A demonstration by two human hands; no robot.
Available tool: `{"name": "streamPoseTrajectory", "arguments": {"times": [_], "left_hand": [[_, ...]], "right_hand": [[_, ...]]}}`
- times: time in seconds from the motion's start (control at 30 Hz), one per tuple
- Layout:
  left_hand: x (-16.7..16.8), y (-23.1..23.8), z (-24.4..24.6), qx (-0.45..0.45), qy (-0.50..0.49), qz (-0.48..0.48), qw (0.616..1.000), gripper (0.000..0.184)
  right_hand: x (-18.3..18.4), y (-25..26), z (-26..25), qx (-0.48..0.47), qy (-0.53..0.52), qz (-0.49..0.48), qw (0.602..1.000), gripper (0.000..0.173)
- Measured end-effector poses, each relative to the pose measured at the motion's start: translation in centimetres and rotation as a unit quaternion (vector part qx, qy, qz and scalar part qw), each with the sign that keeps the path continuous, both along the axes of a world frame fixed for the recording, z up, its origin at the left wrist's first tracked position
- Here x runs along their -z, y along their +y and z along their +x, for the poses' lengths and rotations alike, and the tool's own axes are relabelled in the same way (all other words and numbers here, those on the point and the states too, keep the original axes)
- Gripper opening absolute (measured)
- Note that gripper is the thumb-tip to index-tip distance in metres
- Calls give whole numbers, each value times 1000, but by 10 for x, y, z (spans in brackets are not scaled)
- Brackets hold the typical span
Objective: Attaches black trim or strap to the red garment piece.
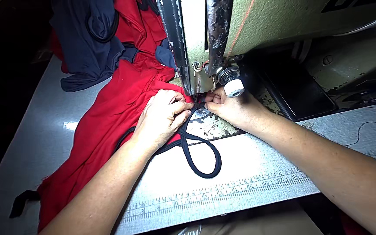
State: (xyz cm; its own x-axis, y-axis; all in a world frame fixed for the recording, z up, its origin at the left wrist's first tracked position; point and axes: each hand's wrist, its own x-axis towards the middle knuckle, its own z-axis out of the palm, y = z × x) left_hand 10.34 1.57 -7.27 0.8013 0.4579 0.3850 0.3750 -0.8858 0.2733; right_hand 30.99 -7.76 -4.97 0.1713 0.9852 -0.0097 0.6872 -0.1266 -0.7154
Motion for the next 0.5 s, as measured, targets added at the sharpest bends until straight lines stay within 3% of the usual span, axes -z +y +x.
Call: {"name": "streamPoseTrajectory", "arguments": {"times": [0.27,0.5], "left_hand": [[0,-1,0,-2,-7,-6,1000,27],[0,-1,0,1,-6,-3,1000,27]], "right_hand": [[12,8,-11,43,-137,91,985,25],[14,12,-16,75,-168,86,979,29]]}}
